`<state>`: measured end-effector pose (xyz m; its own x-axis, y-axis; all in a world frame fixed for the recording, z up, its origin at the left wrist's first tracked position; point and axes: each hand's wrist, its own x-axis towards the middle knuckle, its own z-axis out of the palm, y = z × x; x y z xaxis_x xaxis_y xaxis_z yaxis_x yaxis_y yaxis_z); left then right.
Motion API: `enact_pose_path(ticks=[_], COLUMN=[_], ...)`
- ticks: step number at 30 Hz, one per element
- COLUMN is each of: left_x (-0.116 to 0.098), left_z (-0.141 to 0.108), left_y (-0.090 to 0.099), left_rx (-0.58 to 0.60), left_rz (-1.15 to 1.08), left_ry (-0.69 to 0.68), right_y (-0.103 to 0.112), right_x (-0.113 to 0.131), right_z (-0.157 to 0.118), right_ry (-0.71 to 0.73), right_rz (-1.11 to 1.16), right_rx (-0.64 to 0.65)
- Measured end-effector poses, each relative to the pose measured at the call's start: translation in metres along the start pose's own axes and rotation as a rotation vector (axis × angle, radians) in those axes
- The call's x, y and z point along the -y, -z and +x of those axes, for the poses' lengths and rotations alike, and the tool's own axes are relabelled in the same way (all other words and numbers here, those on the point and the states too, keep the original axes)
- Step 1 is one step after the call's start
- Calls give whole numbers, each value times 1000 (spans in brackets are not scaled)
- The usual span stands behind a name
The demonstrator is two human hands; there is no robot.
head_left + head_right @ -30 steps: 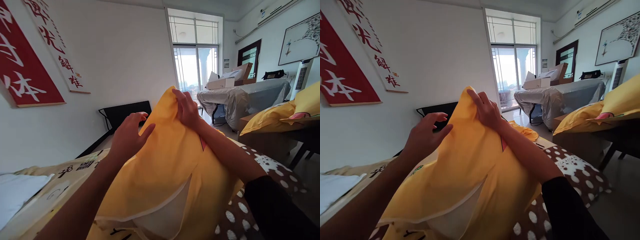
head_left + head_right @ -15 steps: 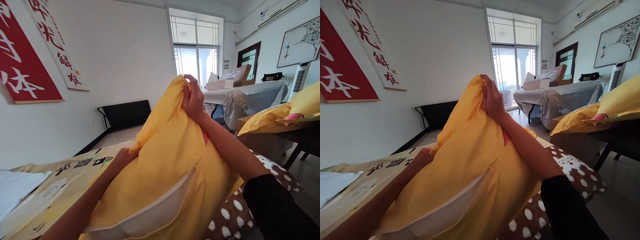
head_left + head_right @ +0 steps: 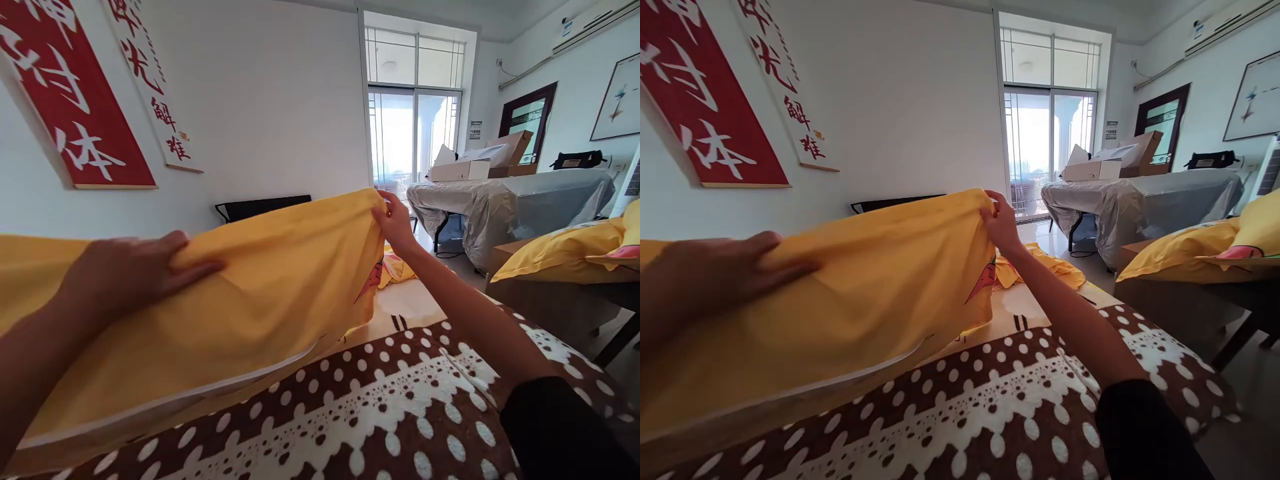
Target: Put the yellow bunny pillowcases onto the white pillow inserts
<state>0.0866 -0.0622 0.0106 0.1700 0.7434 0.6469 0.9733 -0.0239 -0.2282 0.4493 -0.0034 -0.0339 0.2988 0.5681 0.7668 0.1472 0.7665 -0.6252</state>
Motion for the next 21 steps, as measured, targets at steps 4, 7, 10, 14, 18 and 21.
enact_pose_path(ticks=[4, 7, 10, 14, 18, 21], left_x=[16, 2, -49, -140, -197, -204], left_z=[-6, -3, 6, 26, 42, 45], left_y=[-30, -34, -20, 2, 7, 6], left_rx=[413, 231, -12, -63, 181, 139], left_rz=[-88, -145, -287, -570, -759, -931], left_ry=[-18, -36, -186, -258, -279, -270], right_y=[-18, -21, -22, -24, -12, 9], right_x=[-2, 0, 2, 9, 19, 14], right_z=[-15, -20, -23, -27, -28, -31], right_ry=[-135, -202, -263, -139, 33, 37], right_rz=[118, 170, 188, 163, 94, 193], right_rx=[141, 203, 231, 138, 50, 173])
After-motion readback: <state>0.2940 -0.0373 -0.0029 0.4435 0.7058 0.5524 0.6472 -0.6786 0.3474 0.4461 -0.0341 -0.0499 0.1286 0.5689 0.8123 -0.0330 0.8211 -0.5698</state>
